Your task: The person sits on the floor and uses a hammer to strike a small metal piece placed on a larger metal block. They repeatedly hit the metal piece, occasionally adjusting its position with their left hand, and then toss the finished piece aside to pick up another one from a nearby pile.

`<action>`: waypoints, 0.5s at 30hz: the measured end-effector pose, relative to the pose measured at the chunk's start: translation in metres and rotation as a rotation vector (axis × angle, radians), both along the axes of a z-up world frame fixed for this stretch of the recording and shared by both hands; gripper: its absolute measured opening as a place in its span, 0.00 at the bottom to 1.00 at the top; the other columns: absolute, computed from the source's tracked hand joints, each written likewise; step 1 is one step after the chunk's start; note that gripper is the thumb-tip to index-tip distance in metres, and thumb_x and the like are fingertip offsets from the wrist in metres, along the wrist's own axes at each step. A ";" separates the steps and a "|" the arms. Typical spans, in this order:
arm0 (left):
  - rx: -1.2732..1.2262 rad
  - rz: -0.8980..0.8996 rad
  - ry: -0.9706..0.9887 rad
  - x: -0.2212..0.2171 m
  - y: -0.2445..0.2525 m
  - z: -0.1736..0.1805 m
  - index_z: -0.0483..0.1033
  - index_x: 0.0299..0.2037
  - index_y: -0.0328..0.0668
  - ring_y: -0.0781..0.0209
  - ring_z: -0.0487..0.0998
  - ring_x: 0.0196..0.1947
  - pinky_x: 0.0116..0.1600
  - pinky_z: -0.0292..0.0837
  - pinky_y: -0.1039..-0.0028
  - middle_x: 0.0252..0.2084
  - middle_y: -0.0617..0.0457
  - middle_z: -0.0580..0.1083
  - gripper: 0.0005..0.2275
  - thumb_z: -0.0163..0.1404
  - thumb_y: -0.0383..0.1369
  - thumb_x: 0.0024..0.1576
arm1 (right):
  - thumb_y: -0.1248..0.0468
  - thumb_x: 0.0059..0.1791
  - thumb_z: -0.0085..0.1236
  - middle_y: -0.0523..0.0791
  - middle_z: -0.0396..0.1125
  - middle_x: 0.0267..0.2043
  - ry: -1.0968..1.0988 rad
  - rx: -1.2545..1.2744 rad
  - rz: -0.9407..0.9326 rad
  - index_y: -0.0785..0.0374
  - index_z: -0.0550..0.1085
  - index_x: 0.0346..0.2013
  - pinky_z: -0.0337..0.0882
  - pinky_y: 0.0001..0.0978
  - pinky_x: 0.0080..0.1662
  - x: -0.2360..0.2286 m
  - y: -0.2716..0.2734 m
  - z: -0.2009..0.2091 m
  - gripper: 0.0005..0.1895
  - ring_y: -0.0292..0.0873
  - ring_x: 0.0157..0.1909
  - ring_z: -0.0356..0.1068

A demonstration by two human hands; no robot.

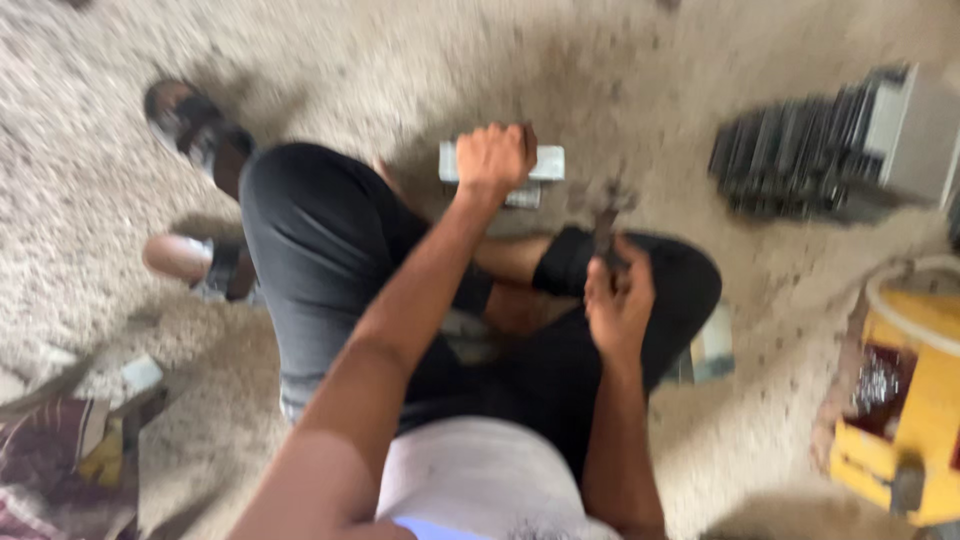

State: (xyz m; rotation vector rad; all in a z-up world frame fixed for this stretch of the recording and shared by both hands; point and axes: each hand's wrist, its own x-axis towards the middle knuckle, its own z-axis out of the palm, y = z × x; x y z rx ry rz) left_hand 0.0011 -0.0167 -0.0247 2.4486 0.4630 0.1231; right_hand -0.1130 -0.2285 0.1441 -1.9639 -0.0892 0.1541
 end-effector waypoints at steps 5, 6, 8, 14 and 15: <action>0.196 -0.032 -0.057 0.016 0.005 0.008 0.83 0.28 0.46 0.42 0.83 0.29 0.33 0.75 0.50 0.31 0.43 0.81 0.19 0.40 0.43 0.60 | 0.61 0.61 0.56 0.44 0.66 0.32 -0.331 0.305 0.000 0.62 0.60 0.69 0.60 0.20 0.24 0.021 -0.004 0.014 0.25 0.29 0.23 0.61; 0.209 -0.038 -0.035 0.013 0.002 0.005 0.82 0.30 0.45 0.43 0.83 0.32 0.36 0.76 0.50 0.33 0.43 0.81 0.19 0.39 0.43 0.62 | 0.61 0.62 0.56 0.45 0.66 0.32 -0.420 0.365 0.037 0.60 0.59 0.70 0.60 0.19 0.23 0.023 -0.004 0.012 0.24 0.28 0.22 0.60; 0.228 -0.047 0.010 0.002 -0.007 -0.003 0.82 0.35 0.44 0.44 0.84 0.38 0.41 0.76 0.51 0.38 0.44 0.81 0.20 0.37 0.43 0.67 | 0.61 0.62 0.56 0.48 0.64 0.38 -0.490 0.171 -0.033 0.61 0.62 0.68 0.63 0.23 0.28 0.025 0.000 -0.001 0.22 0.31 0.26 0.61; 0.205 -0.065 0.035 0.013 -0.003 -0.016 0.81 0.33 0.47 0.44 0.83 0.36 0.37 0.76 0.51 0.36 0.43 0.81 0.15 0.40 0.41 0.59 | 0.58 0.62 0.56 0.51 0.72 0.43 -0.477 -0.351 0.132 0.64 0.67 0.64 0.74 0.31 0.45 0.035 0.004 -0.052 0.19 0.39 0.42 0.74; 0.225 -0.053 -0.011 0.013 -0.002 -0.018 0.81 0.32 0.47 0.44 0.83 0.35 0.36 0.76 0.51 0.35 0.44 0.81 0.15 0.41 0.41 0.59 | 0.58 0.60 0.57 0.49 0.72 0.39 -0.389 -0.323 0.113 0.64 0.68 0.64 0.72 0.29 0.41 0.035 0.002 -0.056 0.20 0.37 0.38 0.73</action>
